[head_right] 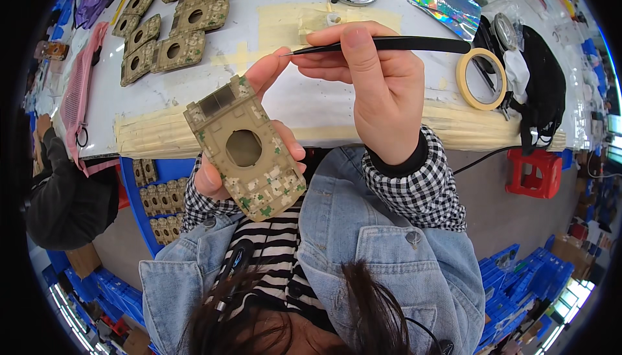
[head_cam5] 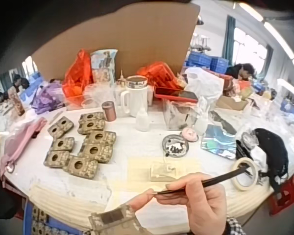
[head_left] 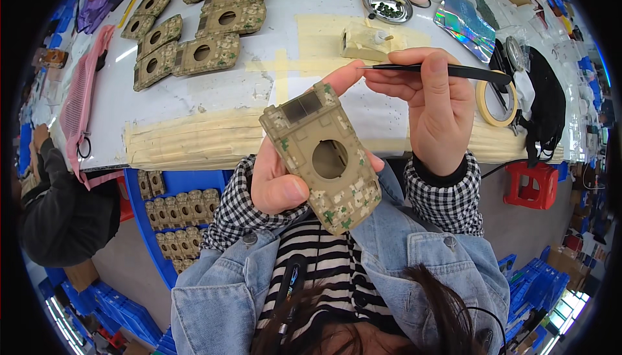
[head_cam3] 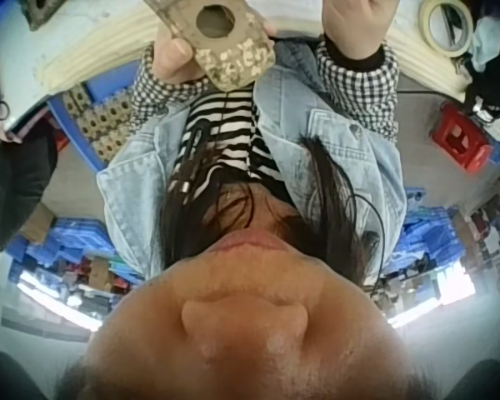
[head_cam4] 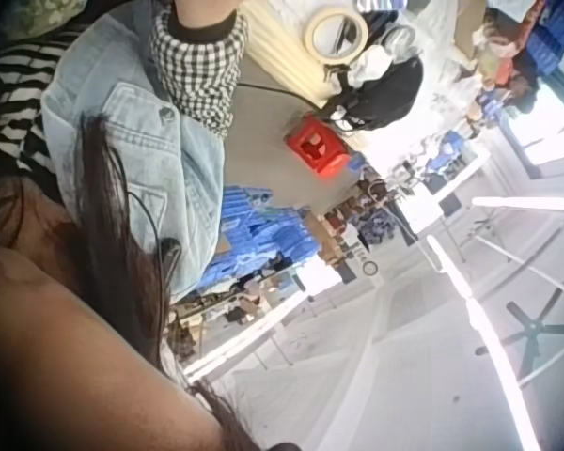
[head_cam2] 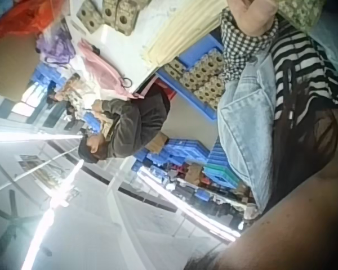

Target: Detailing camouflage patterns on plastic toy tank turret components using a small paintbrush.

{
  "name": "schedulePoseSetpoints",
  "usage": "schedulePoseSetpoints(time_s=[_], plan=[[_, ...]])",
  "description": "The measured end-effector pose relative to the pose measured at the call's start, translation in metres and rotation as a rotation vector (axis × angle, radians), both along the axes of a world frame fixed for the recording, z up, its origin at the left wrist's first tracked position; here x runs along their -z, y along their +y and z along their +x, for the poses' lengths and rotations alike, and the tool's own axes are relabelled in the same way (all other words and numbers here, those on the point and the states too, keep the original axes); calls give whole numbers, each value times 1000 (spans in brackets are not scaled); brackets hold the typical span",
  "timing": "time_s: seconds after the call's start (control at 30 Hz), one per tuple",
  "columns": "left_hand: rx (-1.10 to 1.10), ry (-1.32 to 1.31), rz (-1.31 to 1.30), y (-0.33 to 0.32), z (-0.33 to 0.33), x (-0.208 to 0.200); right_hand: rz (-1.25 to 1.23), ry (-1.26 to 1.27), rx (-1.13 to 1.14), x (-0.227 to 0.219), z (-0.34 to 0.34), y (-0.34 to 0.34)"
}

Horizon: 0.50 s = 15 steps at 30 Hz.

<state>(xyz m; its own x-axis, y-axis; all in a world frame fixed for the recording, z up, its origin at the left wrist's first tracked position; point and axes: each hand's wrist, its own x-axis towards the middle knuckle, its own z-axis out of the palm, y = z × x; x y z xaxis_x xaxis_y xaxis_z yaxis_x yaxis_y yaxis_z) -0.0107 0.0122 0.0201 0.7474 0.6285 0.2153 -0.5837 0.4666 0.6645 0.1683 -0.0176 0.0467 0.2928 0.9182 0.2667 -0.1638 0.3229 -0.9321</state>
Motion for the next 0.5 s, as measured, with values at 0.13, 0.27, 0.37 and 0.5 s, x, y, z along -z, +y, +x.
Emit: schedulePoseSetpoints(time_s=[0.13,0.27,0.37,0.5], plan=[[16,10,1,3,0,0,11,-7,7,1,1,0],[-28,-6,-31,2,2,0,28,-124,15,-2,4,-4],[-106,22,-61,1,4,4,144,-209,35,-7,-1,-13],[-214,38,-167,-5,10,1,309,-320,-34,-7,-1,-18]])
